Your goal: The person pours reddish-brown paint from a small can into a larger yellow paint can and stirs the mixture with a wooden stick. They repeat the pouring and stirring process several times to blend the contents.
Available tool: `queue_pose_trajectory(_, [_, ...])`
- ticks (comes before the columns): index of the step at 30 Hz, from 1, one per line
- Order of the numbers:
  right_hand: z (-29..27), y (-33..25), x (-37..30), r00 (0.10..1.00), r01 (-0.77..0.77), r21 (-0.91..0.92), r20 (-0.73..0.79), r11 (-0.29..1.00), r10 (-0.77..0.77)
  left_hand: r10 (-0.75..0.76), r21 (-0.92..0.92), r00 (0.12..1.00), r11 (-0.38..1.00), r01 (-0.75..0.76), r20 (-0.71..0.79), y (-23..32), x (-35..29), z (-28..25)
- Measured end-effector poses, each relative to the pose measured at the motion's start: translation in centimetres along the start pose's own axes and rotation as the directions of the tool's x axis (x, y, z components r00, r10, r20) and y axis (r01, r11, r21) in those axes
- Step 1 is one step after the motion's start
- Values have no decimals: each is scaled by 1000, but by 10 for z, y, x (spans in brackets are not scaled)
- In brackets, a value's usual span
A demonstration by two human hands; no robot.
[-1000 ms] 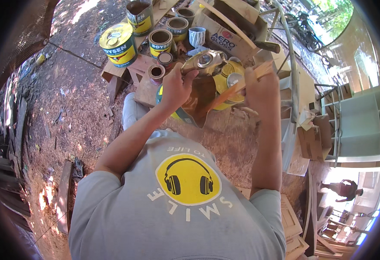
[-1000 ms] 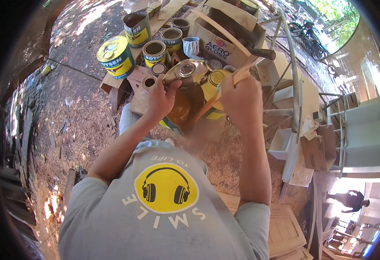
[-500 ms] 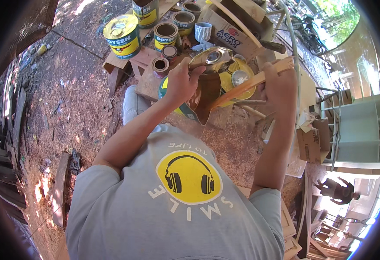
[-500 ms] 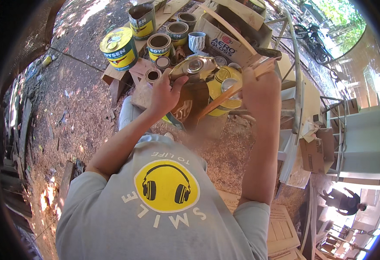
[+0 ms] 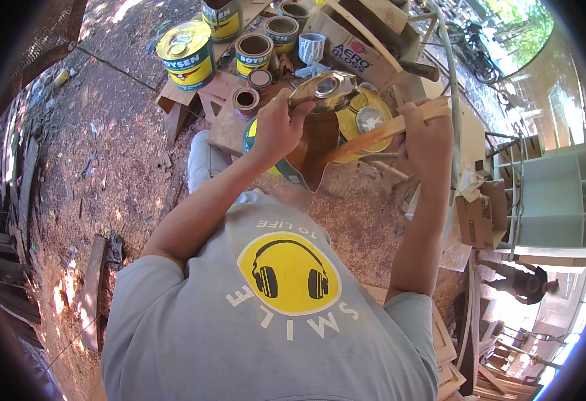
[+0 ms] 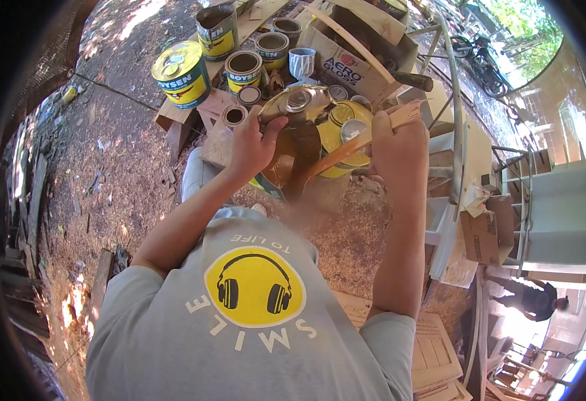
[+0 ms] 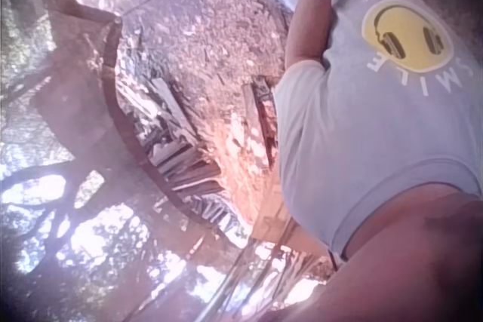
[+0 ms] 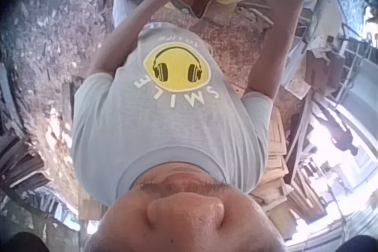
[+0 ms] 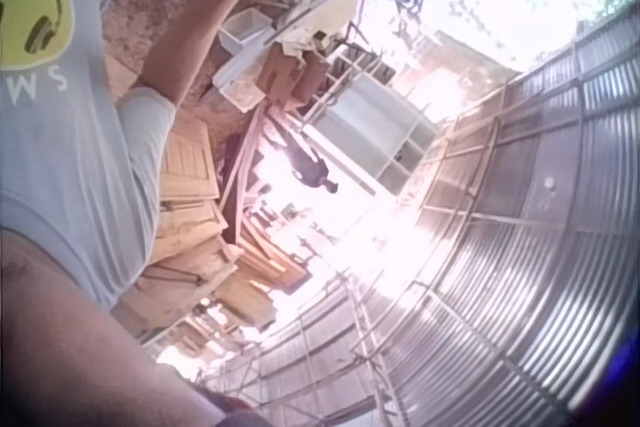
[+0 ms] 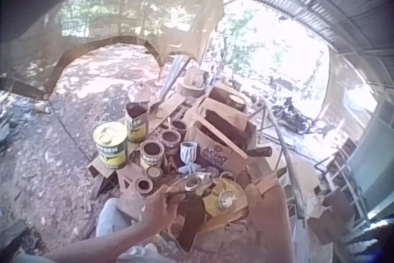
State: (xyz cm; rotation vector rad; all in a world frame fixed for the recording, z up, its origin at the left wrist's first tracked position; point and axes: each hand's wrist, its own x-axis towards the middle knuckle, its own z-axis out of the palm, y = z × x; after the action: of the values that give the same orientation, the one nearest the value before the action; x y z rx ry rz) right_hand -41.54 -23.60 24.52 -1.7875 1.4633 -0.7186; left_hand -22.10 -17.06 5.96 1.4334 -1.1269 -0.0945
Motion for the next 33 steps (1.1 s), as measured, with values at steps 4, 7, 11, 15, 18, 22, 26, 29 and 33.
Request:
queue_pose_trajectory(4, [17,12,-5,996,77,-4,52,997,-76,-2,24,1000,1000,2,-4,6,1,-3])
queue_pose_trajectory(7, [13,6,-4,992,121,9,25,993,-121,-20,7,1000,1000,20,3,-1,-2,-4])
queue_pose_trajectory(11, [39,44,14,820,524,78,221,848,-528,-57,-28,998,998,57,12,-4,2,-7])
queue_pose_trajectory(15, [70,75,9,643,697,-4,445,717,-623,-71,-34,997,997,72,38,-5,6,-12])
queue_pose_trajectory(18, [80,87,6,750,589,6,367,808,-550,-67,8,997,998,66,29,-2,6,-12])
queue_pose_trajectory(22, [75,92,0,839,373,77,397,924,-372,-91,10,994,996,90,58,-2,5,-7])
queue_pose_trajectory(26, [44,61,-8,943,101,168,299,981,-148,-65,-18,996,998,66,63,-2,2,-1])
queue_pose_trajectory(29, [5,12,-13,978,15,132,206,991,-43,-33,-7,998,999,34,53,-1,1,-1])
queue_pose_trajectory(33, [11,11,-17,984,41,133,169,990,-63,14,-25,1000,1000,-14,26,4,3,0])
